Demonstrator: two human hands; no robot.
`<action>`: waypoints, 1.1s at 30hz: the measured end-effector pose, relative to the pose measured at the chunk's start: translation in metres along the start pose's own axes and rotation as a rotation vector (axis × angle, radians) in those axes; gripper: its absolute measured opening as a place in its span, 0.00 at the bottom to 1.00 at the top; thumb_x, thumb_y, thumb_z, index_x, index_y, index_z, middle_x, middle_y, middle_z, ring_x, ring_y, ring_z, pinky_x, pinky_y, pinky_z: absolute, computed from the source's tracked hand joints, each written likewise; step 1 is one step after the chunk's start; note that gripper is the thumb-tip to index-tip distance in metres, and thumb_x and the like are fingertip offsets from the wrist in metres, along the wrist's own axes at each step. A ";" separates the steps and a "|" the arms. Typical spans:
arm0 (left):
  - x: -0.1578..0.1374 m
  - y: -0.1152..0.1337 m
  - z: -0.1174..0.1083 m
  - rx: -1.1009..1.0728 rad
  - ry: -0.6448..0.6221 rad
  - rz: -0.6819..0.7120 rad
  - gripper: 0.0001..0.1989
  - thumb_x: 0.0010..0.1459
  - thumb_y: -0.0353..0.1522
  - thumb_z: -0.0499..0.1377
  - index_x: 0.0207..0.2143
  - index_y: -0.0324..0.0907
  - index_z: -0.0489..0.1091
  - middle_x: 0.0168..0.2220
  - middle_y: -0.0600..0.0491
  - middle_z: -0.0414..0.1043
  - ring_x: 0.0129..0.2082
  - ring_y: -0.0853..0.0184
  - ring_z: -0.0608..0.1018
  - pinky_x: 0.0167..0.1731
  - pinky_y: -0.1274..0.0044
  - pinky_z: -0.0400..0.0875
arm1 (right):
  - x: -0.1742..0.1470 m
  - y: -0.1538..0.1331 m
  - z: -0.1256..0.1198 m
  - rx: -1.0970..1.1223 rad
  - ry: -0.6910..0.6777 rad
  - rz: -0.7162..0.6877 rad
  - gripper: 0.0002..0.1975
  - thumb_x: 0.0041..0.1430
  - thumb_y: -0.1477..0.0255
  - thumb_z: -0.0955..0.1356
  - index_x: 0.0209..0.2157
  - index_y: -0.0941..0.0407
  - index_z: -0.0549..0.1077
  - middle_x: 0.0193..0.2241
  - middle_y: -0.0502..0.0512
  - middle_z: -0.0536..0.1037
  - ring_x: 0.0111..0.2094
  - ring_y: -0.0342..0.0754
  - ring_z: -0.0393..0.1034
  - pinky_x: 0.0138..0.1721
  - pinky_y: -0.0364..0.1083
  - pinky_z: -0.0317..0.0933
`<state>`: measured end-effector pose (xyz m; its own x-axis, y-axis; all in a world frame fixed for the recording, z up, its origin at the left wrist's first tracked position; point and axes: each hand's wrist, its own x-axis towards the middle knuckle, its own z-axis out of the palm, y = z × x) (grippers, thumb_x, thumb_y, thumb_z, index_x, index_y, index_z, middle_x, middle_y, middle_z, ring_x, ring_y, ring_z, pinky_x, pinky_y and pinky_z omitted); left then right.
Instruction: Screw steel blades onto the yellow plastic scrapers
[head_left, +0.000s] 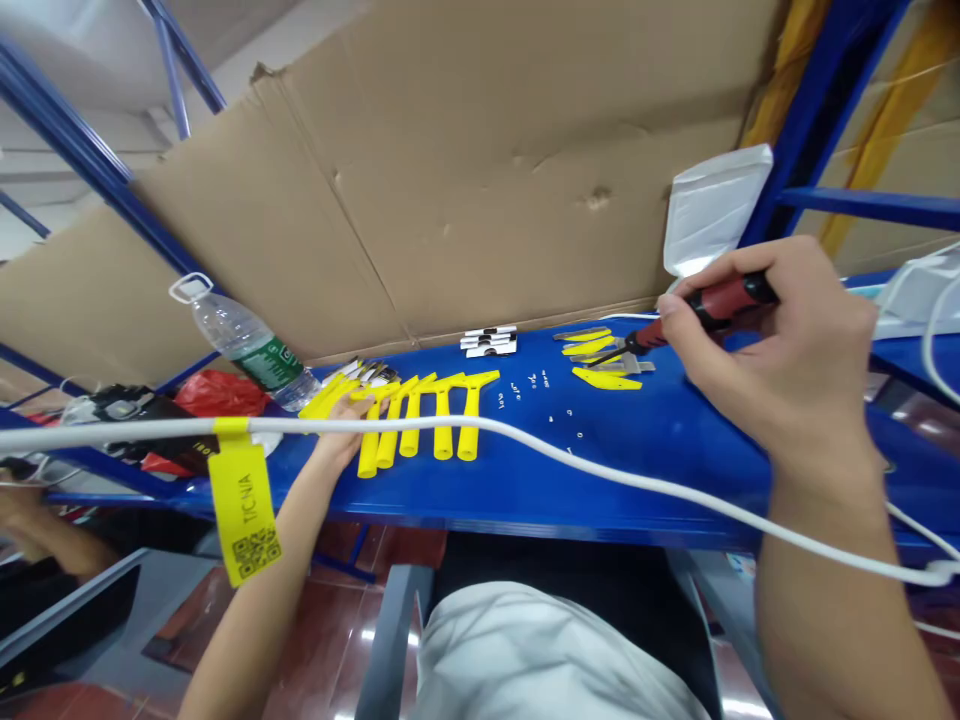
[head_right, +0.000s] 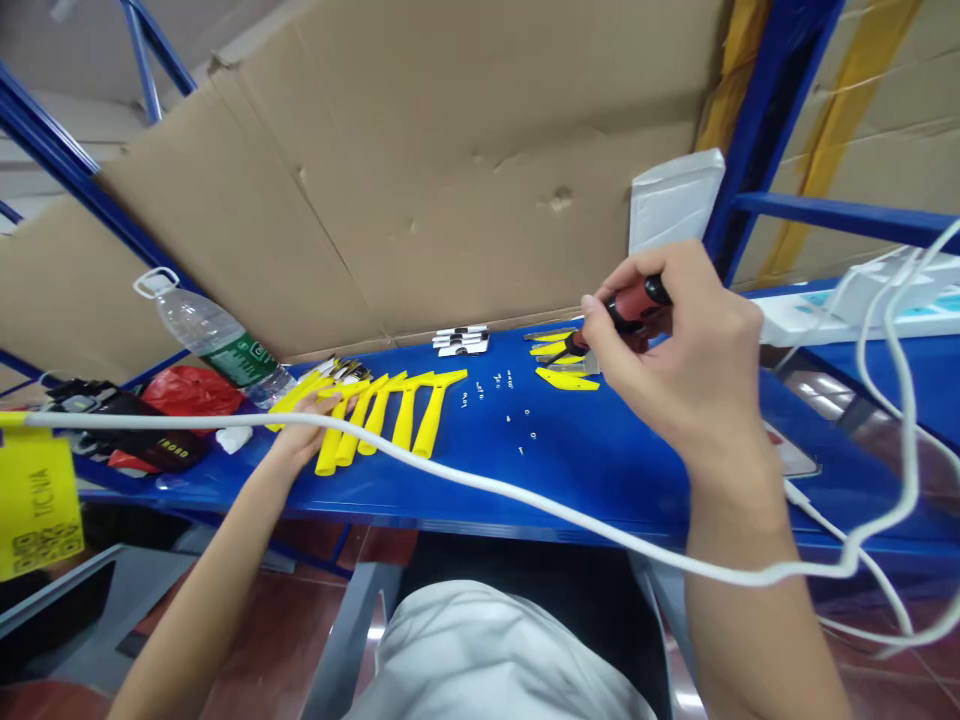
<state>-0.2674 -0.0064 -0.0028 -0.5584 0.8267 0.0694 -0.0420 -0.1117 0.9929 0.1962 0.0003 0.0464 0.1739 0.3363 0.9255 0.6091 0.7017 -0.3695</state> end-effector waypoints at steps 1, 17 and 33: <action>0.002 -0.003 0.000 0.092 0.013 0.009 0.17 0.61 0.22 0.66 0.51 0.38 0.71 0.40 0.48 0.81 0.50 0.51 0.85 0.57 0.57 0.81 | 0.000 0.000 0.000 -0.013 -0.021 0.019 0.08 0.63 0.65 0.75 0.41 0.49 0.74 0.32 0.49 0.78 0.30 0.47 0.73 0.34 0.49 0.69; -0.168 -0.016 0.157 1.025 -1.032 0.723 0.46 0.77 0.57 0.52 0.82 0.36 0.51 0.84 0.40 0.43 0.85 0.50 0.45 0.82 0.56 0.46 | 0.000 0.002 -0.001 0.041 -0.062 0.046 0.08 0.67 0.64 0.75 0.42 0.49 0.75 0.34 0.52 0.79 0.32 0.49 0.74 0.33 0.50 0.70; -0.130 -0.023 0.244 1.290 -1.160 0.611 0.52 0.78 0.58 0.35 0.82 0.22 0.42 0.84 0.31 0.34 0.85 0.49 0.38 0.82 0.59 0.38 | 0.002 -0.001 -0.006 0.121 -0.107 0.029 0.06 0.67 0.68 0.74 0.42 0.50 0.74 0.33 0.49 0.76 0.31 0.44 0.73 0.32 0.46 0.69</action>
<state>0.0077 0.0233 -0.0109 0.5590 0.8197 -0.1252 0.8218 -0.5276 0.2154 0.2006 -0.0041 0.0494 0.1026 0.4175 0.9029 0.5060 0.7595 -0.4088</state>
